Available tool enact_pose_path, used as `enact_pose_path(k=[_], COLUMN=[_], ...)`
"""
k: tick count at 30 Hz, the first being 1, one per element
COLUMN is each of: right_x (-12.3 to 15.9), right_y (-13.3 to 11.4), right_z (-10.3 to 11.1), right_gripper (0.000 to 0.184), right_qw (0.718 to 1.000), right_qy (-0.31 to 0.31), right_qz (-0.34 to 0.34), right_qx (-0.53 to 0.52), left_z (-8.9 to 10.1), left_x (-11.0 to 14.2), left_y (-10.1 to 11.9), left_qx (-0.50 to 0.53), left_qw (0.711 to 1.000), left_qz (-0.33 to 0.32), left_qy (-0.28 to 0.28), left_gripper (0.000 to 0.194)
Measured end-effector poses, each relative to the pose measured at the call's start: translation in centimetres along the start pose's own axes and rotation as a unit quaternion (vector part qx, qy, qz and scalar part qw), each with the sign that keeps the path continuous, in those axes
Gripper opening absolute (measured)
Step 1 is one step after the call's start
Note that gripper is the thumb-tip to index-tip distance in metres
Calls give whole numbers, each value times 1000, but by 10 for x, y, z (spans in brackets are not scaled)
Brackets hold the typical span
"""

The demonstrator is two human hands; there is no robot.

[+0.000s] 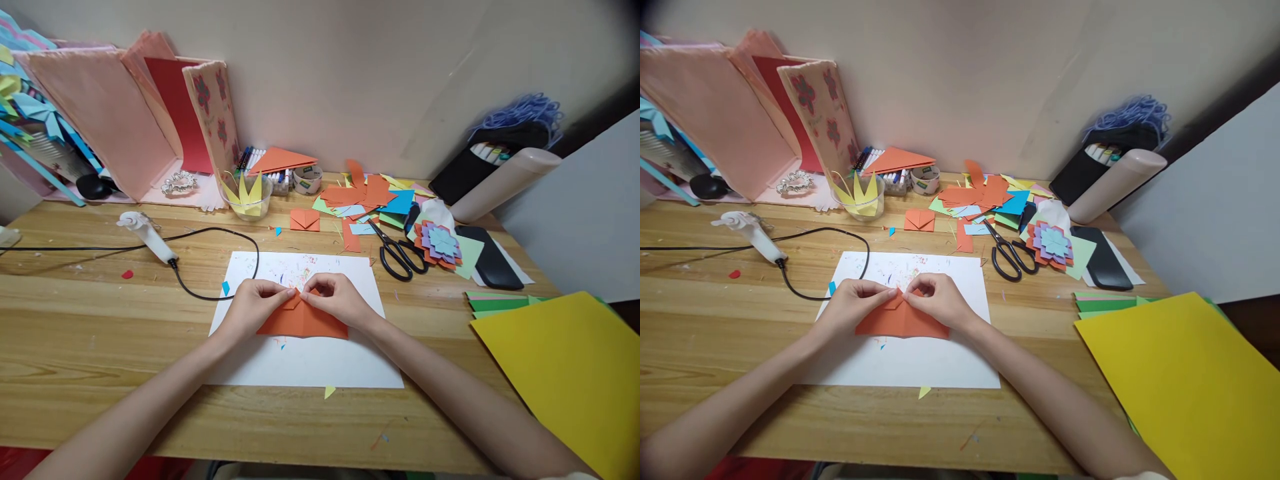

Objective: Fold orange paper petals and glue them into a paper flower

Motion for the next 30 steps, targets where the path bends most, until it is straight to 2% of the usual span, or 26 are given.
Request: enact_pose_path(k=[6, 13, 20, 25, 30], right_x=[0, 3, 5, 7, 9], right_y=[0, -5, -10, -11, -10], right_z=[-1, -8, -10, -14, -20], right_gripper=[13, 12, 15, 16, 16], right_qw=[1000, 999, 996, 992, 990], right_qy=[-5, -42, -66, -96, -118], right_qz=[0, 15, 39, 40, 31], right_qx=[7, -6, -51, -77, -72], left_z=[-2, -10, -12, -17, -21], left_x=[-2, 0, -1, 0, 2], left_y=[0, 1, 1, 1, 3], left_qx=[-1, 2, 17, 36, 0], left_qw=[999, 989, 986, 976, 969], left_qz=[17, 27, 21, 17, 4], left_qy=[-32, -144, -167, -213, -248], left_gripper=[33, 34, 31, 27, 26])
Point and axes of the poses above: each hand's wrist, its own x-axis away from the middle knuckle, its own z-axis out of the back of the hand, y = z × x, the point moved 10 cm from there along -x, towards the middle knuckle, and after that the axes turned 5 degrees about -z, right-handed, at the moved point
